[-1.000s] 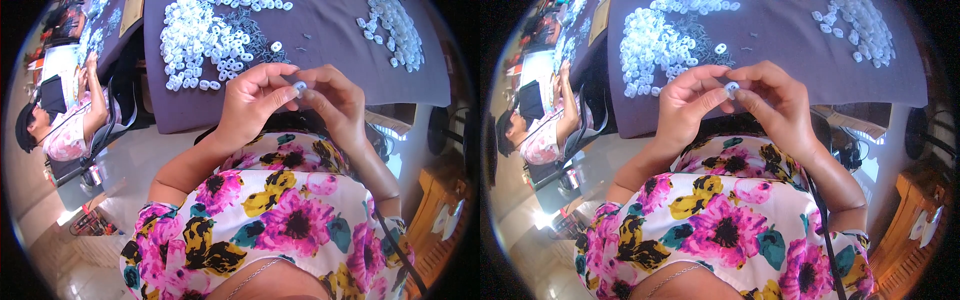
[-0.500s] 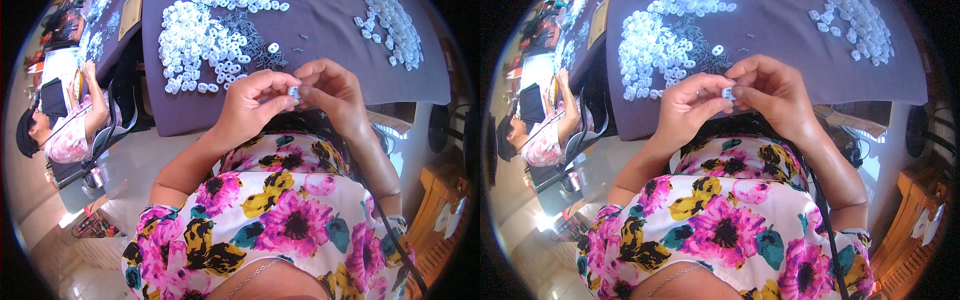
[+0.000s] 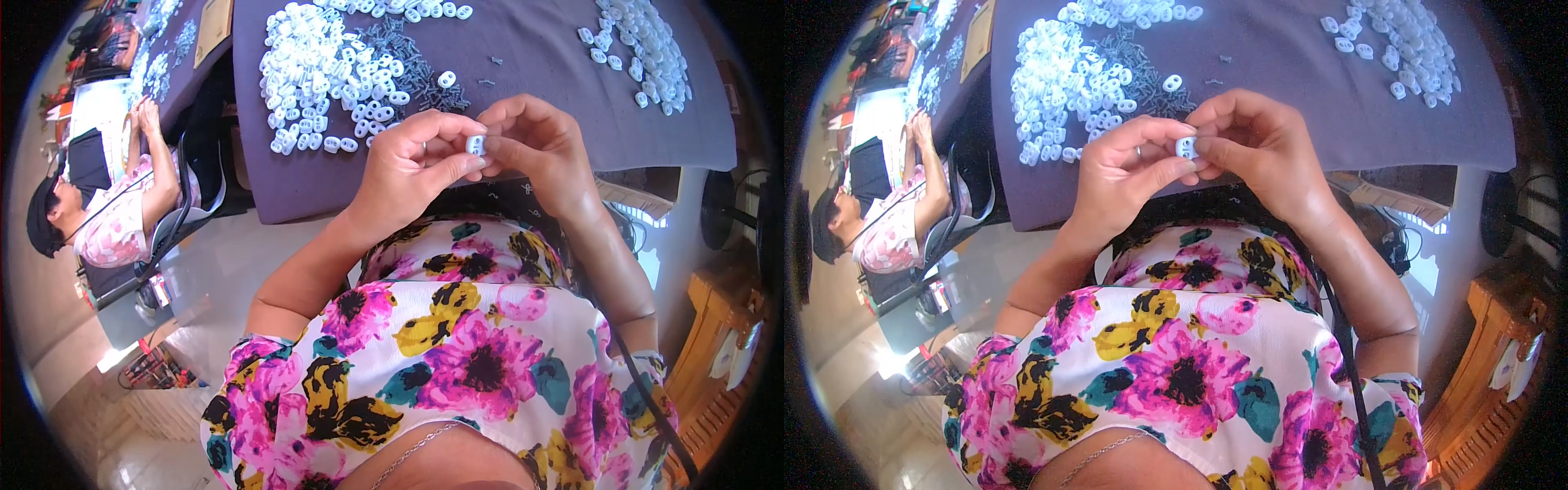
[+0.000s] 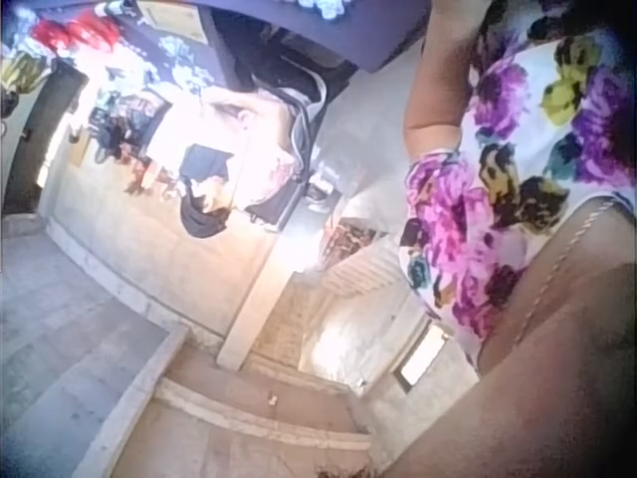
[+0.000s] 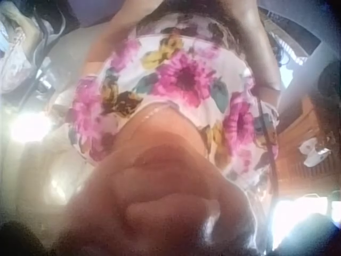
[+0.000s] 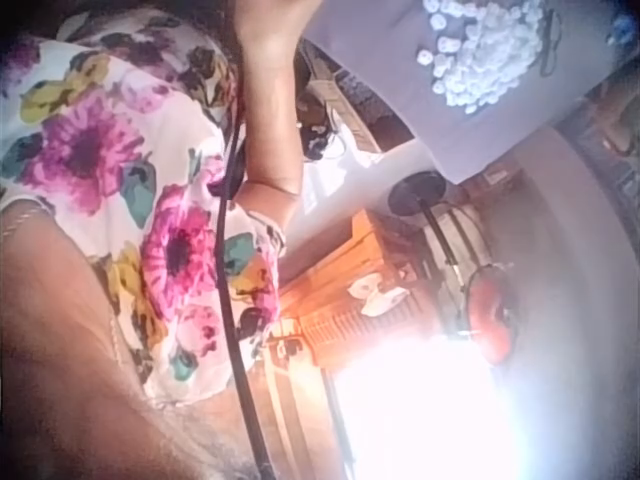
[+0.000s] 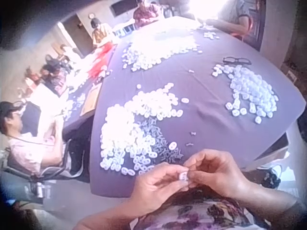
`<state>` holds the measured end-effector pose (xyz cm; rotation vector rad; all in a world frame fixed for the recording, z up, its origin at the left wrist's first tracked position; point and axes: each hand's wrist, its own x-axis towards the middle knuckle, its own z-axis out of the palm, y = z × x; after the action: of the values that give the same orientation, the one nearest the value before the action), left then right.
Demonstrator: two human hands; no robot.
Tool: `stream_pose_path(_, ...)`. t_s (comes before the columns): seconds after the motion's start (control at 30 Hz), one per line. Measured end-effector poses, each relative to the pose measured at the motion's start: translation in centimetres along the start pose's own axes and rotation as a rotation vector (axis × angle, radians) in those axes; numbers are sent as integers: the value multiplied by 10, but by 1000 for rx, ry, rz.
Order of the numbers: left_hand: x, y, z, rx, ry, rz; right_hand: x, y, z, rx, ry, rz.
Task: The person assembles plastic cord locks by hand, inserting small components into the toggle pieces and pressing the parts together.
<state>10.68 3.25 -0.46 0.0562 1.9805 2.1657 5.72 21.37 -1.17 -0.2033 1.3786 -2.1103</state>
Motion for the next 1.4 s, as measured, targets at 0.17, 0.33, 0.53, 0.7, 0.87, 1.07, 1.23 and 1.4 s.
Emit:
stream_pose_path(0.17, -2, 2, 0, 13, -9, -26, 1, -1, -4, -25, -27, 20)
stream_pose_path(0.33, 2, -1, -4, 24, -45, -48, 6, 3, -8, 22, -87, 51)
stream_pose_path(0.53, 3, -3, 0, -76, -1, -106, 4, 6, -1, 53, -7, 36)
stream_pose_path(0.7, 2, -4, 1, -175, 1, -138, 1, 7, 0, 67, 48, 17)
stream_pose_path(0.87, 5, -4, -5, -172, -31, -98, 2, 4, -1, 127, 44, 52)
stream_pose_path(1.07, 4, -3, -7, -164, -24, -99, 2, -1, -1, 130, 29, 86)
stream_pose_path(1.23, 3, 1, -3, -138, -24, -91, 3, -1, 0, 91, -39, 0)
stream_pose_path(1.4, 7, 7, -1, -96, -7, -27, 8, -7, 0, 69, -49, 18)
